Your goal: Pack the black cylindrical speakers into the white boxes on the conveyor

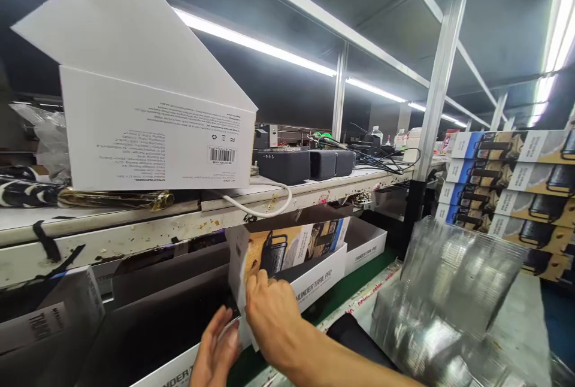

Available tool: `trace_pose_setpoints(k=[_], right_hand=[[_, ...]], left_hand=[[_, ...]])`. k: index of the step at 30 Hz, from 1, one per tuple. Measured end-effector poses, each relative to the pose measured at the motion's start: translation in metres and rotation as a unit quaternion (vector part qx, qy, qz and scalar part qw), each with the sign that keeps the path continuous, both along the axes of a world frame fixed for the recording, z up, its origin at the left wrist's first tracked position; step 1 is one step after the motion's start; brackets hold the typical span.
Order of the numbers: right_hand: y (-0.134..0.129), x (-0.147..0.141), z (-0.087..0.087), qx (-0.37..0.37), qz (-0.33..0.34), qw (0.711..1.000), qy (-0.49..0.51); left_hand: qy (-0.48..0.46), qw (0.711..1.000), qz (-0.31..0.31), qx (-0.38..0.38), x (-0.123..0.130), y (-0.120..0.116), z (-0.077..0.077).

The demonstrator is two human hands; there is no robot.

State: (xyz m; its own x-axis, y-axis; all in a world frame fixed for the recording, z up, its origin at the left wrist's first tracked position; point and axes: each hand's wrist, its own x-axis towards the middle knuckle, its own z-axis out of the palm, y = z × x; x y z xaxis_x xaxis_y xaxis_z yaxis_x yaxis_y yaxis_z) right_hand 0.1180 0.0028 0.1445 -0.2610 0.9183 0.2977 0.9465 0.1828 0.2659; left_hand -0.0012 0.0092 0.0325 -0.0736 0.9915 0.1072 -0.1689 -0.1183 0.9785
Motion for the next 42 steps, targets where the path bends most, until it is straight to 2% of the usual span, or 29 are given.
trace_pose_setpoints(k=[2,4,6,9,11,15,17,21,24,28,34,39,42], right_hand=[[-0.007,-0.018,-0.002,-0.011,0.040,0.999,-0.013],[-0.011,-0.031,-0.006,-0.005,0.074,0.997,-0.019],[-0.011,-0.040,-0.011,0.024,0.087,0.996,0.001],[-0.008,-0.049,-0.015,0.062,0.098,0.992,0.057],[-0.008,-0.054,-0.015,0.071,0.117,0.988,0.074],[-0.011,-0.064,-0.014,0.102,0.159,0.980,0.063],[-0.011,-0.068,-0.019,0.125,0.175,0.975,0.051],[-0.007,-0.071,-0.037,0.195,0.215,0.955,0.050],[-0.004,-0.069,-0.042,0.222,0.231,0.945,0.060],[-0.002,-0.063,-0.028,0.178,0.214,0.958,0.063],[-0.006,-0.058,-0.009,0.081,0.226,0.968,0.076],[-0.010,-0.053,-0.007,0.056,0.236,0.958,0.150],[-0.007,-0.041,-0.007,0.070,0.252,0.936,0.237]], left_hand=[[-0.014,0.999,-0.004,-0.051,-0.007,0.002,0.036],[-0.009,0.997,-0.011,-0.081,-0.017,0.003,0.063],[-0.001,0.995,-0.028,-0.097,-0.027,0.004,0.080],[-0.016,0.989,-0.056,-0.135,-0.040,0.006,0.090],[-0.045,0.984,-0.057,-0.165,-0.046,0.009,0.092],[-0.067,0.974,-0.005,-0.214,-0.053,0.012,0.096],[-0.087,0.973,0.008,-0.213,-0.054,0.012,0.096],[-0.156,0.960,-0.006,-0.231,-0.056,0.013,0.094],[-0.145,0.965,0.005,-0.218,-0.058,0.015,0.090],[-0.126,0.968,0.009,-0.219,-0.064,0.015,0.088],[-0.116,0.977,-0.058,-0.168,-0.079,0.014,0.078],[-0.105,0.980,-0.084,-0.148,-0.081,0.004,0.074],[-0.073,0.987,-0.067,-0.129,-0.076,-0.003,0.072]])
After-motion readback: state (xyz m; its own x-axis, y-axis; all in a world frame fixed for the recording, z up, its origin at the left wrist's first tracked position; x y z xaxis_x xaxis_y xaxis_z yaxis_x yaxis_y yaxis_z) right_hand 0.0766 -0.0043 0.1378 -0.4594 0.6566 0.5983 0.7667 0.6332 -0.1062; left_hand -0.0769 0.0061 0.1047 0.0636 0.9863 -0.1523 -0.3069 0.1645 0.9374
